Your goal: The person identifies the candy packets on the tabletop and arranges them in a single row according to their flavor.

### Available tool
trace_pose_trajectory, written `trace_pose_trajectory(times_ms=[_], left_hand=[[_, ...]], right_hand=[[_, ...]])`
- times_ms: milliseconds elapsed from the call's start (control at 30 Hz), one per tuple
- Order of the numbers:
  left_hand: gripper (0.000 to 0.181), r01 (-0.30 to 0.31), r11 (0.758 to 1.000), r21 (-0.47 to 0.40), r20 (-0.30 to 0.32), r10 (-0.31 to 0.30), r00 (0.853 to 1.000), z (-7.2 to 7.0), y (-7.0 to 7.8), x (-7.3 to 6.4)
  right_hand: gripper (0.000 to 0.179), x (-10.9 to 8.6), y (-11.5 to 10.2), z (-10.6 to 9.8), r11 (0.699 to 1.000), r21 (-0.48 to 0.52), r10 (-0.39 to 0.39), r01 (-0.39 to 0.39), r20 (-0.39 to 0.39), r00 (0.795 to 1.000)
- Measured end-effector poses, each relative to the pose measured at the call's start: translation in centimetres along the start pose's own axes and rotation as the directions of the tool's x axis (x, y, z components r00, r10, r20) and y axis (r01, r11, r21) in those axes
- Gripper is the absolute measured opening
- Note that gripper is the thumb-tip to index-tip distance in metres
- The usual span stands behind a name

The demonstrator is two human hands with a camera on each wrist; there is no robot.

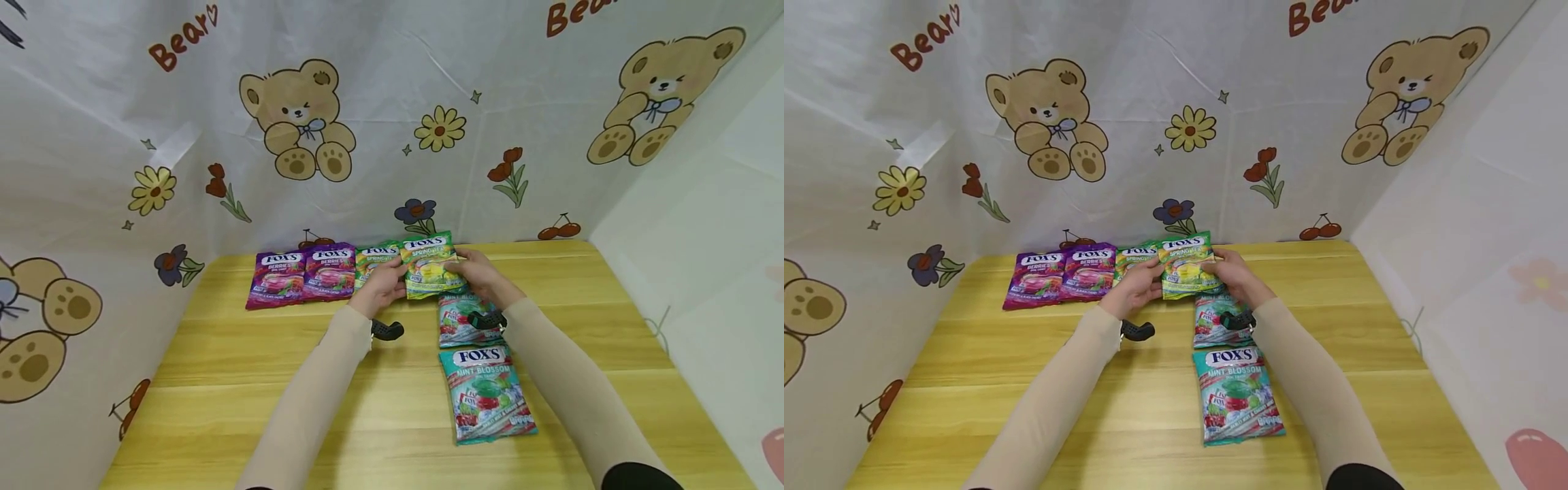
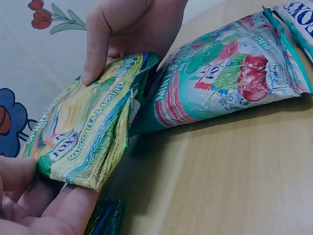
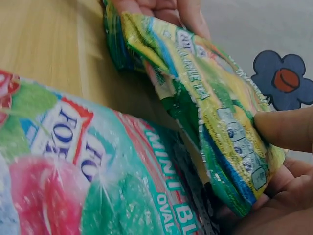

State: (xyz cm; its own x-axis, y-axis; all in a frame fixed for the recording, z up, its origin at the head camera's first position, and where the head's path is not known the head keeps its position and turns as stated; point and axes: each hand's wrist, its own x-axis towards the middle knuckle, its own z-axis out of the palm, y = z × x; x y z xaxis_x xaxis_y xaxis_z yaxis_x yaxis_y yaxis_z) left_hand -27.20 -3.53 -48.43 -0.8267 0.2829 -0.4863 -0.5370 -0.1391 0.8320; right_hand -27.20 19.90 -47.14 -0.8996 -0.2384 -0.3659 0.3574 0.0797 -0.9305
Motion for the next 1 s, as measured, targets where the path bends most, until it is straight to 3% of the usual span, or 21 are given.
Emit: trace_pose_trajectory(times_ms=[200, 367, 700, 1000], left_hand=[[0.059, 0.008, 1.0, -0.002, -0.019, -0.008, 1.0, 0.4, 0.1, 0.3], [0.057, 0.003, 0.997, 0.074, -0.07, 0.002, 0.998, 0.7, 0.0, 0.6], [0.045, -0.083, 0.984, 0.158, -0.204, 0.115, 0.972, 0.7, 0.6, 1.3], [0.051, -0.075, 0.979, 0.191, -0.177, 0.109, 0.978, 0.8, 1.0, 1.9]], right_hand=[[0.067, 0.4, 0.3, -0.4, 1.0, 0.026, 0.011, -0.011, -0.018, 1.0], [0.064, 0.5, 0.6, -0.6, 0.997, 0.056, 0.052, -0.051, -0.023, 0.998], [0.072, 1.6, 0.0, -0.1, 0.991, 0.026, 0.134, -0.132, -0.128, 0.983], [0.072, 2.2, -0.1, 0.0, 0.99, 0.014, 0.143, -0.143, -0.21, 0.967]])
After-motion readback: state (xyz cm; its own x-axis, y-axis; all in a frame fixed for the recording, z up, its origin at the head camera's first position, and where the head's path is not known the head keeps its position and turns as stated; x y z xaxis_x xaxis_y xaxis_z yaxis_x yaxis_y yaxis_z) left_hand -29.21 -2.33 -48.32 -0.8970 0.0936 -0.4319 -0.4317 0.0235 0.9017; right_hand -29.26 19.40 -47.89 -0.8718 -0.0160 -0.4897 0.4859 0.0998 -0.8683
